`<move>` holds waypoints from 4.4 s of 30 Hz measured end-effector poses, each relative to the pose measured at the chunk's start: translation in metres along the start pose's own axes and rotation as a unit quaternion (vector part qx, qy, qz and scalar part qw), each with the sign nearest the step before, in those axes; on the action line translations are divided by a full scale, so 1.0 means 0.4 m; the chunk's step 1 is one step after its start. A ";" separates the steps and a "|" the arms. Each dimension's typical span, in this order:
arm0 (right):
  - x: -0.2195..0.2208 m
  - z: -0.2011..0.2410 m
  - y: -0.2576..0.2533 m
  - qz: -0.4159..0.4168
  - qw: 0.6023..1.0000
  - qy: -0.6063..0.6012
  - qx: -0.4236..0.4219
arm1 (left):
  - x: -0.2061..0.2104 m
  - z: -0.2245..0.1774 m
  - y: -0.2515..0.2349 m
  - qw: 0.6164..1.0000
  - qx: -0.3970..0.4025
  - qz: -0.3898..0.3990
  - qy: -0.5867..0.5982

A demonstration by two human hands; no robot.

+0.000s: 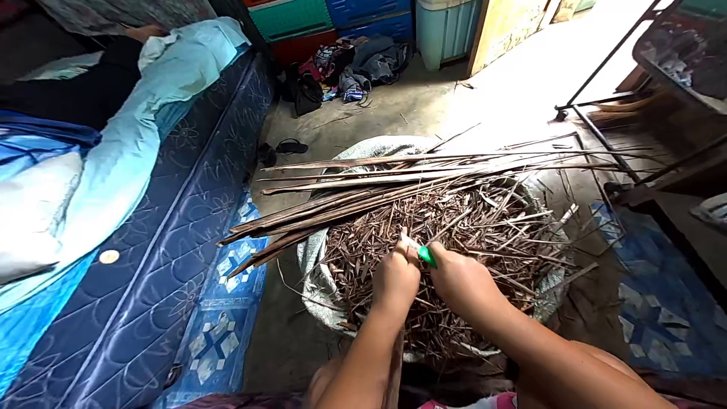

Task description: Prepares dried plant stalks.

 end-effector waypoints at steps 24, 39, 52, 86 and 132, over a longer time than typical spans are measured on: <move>0.031 -0.043 -0.104 -0.026 0.997 0.036 0.067 | 0.014 -0.009 0.015 0.999 0.047 -0.005 0.011; 0.001 -0.072 -0.119 -0.054 0.996 -0.004 0.071 | 0.008 0.001 0.016 0.997 0.054 -0.007 0.046; 0.031 -0.055 -0.123 -0.077 0.994 0.044 0.060 | 0.011 0.007 0.011 0.998 0.039 0.011 0.041; -0.024 -0.100 -0.131 -0.077 0.992 0.010 0.102 | -0.004 0.011 0.022 0.993 0.070 -0.033 0.089; -0.053 -0.076 -0.089 -0.159 0.952 -0.260 -0.039 | -0.015 0.006 0.037 0.875 0.003 0.059 0.481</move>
Point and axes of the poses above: each hand's wrist, its own y-axis away from the middle knuckle, its own x-axis out of the palm, z = x × y, the point moved 7 cm from there along -y, towards the middle knuckle, and after that the axes turned 8 degrees about -z, right-handed, at the moved point
